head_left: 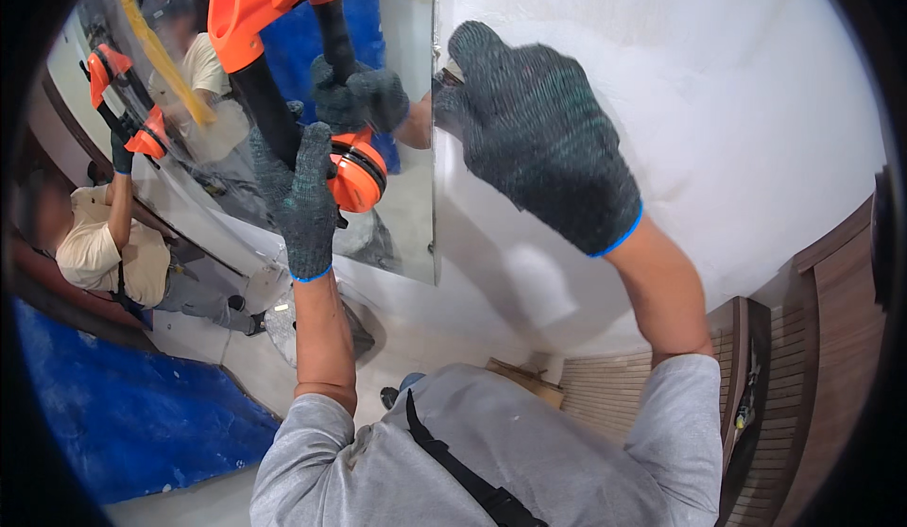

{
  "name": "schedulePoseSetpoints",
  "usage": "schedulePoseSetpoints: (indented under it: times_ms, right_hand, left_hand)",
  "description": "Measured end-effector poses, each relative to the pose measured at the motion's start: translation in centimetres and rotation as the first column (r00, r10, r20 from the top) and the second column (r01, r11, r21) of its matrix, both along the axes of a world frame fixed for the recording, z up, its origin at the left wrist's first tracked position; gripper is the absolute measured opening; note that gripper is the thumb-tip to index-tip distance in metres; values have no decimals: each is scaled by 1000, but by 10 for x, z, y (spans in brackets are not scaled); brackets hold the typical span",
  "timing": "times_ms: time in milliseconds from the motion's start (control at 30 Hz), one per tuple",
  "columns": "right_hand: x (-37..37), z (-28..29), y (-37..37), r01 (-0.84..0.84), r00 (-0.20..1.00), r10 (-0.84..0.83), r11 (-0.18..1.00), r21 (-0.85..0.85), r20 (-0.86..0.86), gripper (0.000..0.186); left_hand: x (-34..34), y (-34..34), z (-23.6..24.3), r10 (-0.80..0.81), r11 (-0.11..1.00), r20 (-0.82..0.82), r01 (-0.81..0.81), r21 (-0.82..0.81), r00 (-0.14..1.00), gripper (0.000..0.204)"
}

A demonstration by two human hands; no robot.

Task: The person applies putty to a wall around a mirror using a putty knife and a larger metal scraper. The person scrapes excess putty off the knife, applies it to the gap between the mirror and the wall, and smooths the surface.

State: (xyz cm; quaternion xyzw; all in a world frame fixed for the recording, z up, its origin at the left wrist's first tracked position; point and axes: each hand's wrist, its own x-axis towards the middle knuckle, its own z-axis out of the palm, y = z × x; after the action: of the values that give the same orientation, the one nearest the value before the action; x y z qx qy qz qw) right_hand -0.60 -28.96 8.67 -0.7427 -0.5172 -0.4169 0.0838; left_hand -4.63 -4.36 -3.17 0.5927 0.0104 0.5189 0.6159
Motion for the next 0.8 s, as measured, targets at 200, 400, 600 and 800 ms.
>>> schedulePoseSetpoints:
  times_ms: [200,400,600,800]
  right_hand:
    - [-12,-25,0,88,996,-89,987,133,-4,26]
    - [-2,3,4,-36,997,41,996,78,-69,21]
    - [-17,-31,9,212,922,-139,962,171,-360,27]
    - [7,-5,14,-147,988,130,964,223,86,25]
  left_hand:
    - [-1,-3,4,-17,1000,8,17,-8,1000,34]
    - [2,-1,1,-35,999,40,36,-30,999,35]
    - [1,2,0,-19,1000,20,19,-13,1000,35]
    - [4,3,-1,-2,1000,21,3,-2,1000,34]
